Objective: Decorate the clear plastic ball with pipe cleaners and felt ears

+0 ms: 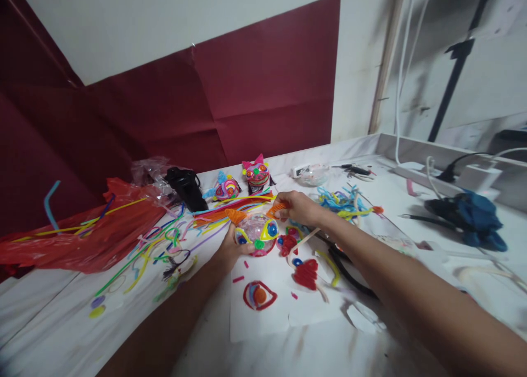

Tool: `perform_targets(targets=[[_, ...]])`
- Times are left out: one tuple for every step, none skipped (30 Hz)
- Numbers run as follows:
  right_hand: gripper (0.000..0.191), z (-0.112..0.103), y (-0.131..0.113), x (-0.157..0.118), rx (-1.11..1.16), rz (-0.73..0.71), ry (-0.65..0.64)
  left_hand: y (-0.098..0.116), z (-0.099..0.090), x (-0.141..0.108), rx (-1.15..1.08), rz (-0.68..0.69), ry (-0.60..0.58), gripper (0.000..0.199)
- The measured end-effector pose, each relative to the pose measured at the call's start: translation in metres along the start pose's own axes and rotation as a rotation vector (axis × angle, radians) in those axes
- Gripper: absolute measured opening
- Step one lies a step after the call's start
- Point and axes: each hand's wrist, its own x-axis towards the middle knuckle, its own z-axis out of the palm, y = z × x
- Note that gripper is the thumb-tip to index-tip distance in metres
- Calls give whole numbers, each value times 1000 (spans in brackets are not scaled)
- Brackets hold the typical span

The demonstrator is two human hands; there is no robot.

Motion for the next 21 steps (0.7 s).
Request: perform_targets(targets=[[20,1,0,0,-16,-12,15,0,0,0,2,2,-1,89],[20,2,-1,0,-42,-21,34,-1,0,0,5,8,0,89],[20,3,-2,-1,-74,-26,52,-1,0,1,8,14,3,89],[20,4,-4,-1,-110,-24,66,-1,-1,1,9,18,6,89],[18,4,-6,-1,-147,-18,67,-2,-1,1,11,20,6,89],[17,4,-8,-1,-188,-12,60,-2,-1,2,9,22,4,89],[15,4,-10,-1,-233,-8,49,-2,-1,2,9,23,-2,89],[15,4,-13,-1,-280,-10,35,-2,-1,2,7,26,-6,89],[14,4,-15,-1,-328,-14,19,-2,-1,2,6,27,-11,89],[15,3,-17,-1,-371,-23,2,-3,-1,2,3,28,-12,89],[15,3,-19,-1,-408,-33,-12,-3,-1,2,1,28,-10,88],[15,3,-21,-1,-439,-45,-23,-3,-1,2,0,25,-7,88],[15,2,-22,0,-465,-56,-34,-3,-1,1,-2,22,-5,89],[14,2,-23,0,-486,-68,-46,-3,-1,1,-4,18,-5,90],[13,2,-24,0,-505,-79,-59,-4,-1,2,-3,15,-6,91],[13,2,-24,1,-519,-90,-72,-4,-2,2,-3,11,-4,91],[13,2,-25,1,-532,-97,-85,-5,-2,2,-3,7,-3,91],[13,2,-26,2,-543,-99,-97,-5,-3,3,-3,2,-1,92],[13,2,-26,2,-553,-97,-107,-6,-4,4,-2,-3,1,92],[13,2,-26,3,-562,-91,-113,-7,-5,4,-4,-6,2,93],[14,2,-26,3,-572,-84,-120,-7,-5,5,-8,-6,1,93]])
